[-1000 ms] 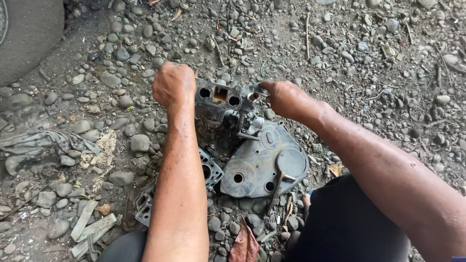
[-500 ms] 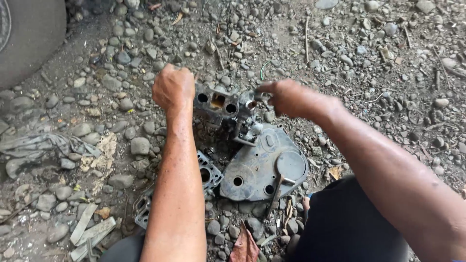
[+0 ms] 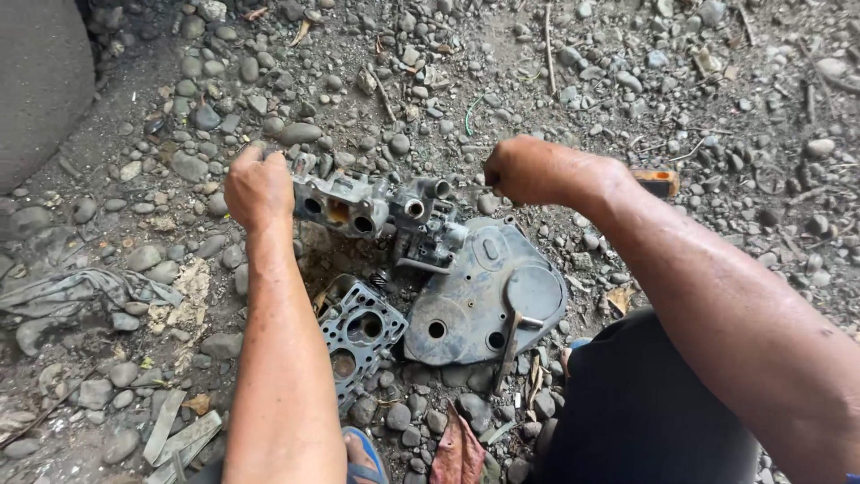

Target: Cleaning debris from an engine intake manifold using a screwdriver

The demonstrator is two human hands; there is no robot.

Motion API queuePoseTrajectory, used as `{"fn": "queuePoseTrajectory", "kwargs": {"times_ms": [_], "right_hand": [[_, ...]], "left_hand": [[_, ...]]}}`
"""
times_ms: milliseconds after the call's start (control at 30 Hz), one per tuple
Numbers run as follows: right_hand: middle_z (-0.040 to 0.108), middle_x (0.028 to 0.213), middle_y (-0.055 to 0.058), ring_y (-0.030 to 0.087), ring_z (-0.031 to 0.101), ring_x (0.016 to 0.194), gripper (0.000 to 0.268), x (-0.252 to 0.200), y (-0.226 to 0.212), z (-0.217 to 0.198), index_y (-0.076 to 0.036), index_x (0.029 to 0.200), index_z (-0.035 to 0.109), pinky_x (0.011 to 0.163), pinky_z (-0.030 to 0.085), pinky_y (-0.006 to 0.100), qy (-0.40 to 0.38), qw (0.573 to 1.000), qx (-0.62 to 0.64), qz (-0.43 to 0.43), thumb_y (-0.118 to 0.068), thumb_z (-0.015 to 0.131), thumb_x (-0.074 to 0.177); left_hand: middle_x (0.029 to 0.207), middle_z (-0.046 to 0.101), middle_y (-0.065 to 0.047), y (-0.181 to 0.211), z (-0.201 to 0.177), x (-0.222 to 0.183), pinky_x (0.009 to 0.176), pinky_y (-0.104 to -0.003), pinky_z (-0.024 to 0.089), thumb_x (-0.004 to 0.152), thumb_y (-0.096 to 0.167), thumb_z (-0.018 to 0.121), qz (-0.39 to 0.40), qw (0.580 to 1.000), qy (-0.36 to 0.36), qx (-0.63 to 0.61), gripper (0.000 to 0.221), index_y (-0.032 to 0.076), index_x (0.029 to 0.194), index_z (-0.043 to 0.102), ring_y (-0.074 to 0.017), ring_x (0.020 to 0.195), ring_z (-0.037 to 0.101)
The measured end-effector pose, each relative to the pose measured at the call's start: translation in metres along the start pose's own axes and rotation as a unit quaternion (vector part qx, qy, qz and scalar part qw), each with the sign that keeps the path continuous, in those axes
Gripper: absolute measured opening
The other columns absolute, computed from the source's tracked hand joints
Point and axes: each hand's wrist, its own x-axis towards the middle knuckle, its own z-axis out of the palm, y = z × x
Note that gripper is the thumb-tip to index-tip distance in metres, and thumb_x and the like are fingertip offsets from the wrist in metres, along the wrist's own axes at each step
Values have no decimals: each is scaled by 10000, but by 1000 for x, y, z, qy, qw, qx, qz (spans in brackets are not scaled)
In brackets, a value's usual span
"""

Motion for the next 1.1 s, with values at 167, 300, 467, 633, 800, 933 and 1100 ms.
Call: {"fn": "queuePoseTrajectory", "kwargs": {"times_ms": [167, 300, 467, 633, 800, 933, 1100], "right_hand": [[789, 960, 58, 330, 747, 1021, 217, 36, -5, 33, -290, 1133, 784, 1083, 282, 795, 68, 994, -5, -80, -341, 684, 947], [784, 867, 113, 308, 773, 927, 149, 13, -41, 22, -210, 963, 812, 890, 600, 517, 109, 985, -100, -85, -320, 739, 895], [761, 772, 119, 297, 781, 833, 137, 23, -40, 22, -115, 865, 775, 762, 642, 465, 118, 971, -185, -99, -194, 674, 912], [752, 732, 94, 278, 783, 787, 173, 24, -39, 34, -161, 821, 752, 689, 640, 437, 138, 959, -223, -105, -152, 610, 921], [718, 687, 93, 272, 755, 702, 136, 51, -20, 59, -189, 797, 719, 598, 627, 438, 141, 942, -293, -84, -139, 639, 895], [750, 742, 94, 277, 778, 811, 157, 41, -8, 43, -185, 872, 721, 681, 633, 436, 114, 964, -227, -73, -189, 584, 948], [569, 714, 23, 67, 510, 538, 180, -37, -60, -39, -73, 1052, 638, 428, 547, 220, -36, 973, -227, 38, -112, 476, 1122]], "left_hand": [[1166, 747, -100, 4, -5, -8, 1026, -520, 500, 790, 309, 539, -7, 999, 12, -29, 440, 292, 1168, 764, -390, 1167, 647], [1033, 756, -147, 14, 1, -12, 954, -575, 516, 771, 318, 554, -13, 1000, 11, -10, 358, 270, 1039, 787, -439, 1081, 677], [972, 758, -146, 25, 4, -11, 912, -578, 538, 780, 337, 559, 14, 999, 31, 4, 322, 260, 995, 787, -433, 1029, 701], [972, 755, -180, 40, 23, -12, 917, -575, 540, 822, 315, 538, 29, 999, 28, -5, 316, 196, 980, 784, -445, 1023, 707], [962, 750, -184, 63, 23, -22, 909, -590, 541, 810, 294, 545, 61, 997, 35, 12, 294, 164, 954, 766, -443, 1012, 707], [991, 761, -123, 68, 35, -19, 919, -565, 551, 805, 320, 549, 55, 998, 25, 2, 306, 199, 989, 763, -399, 1023, 722], [1011, 775, -19, 53, 50, -4, 566, -318, 455, 910, 278, 468, 95, 994, 51, 0, 445, 116, 1259, 693, -119, 723, 655]]}}
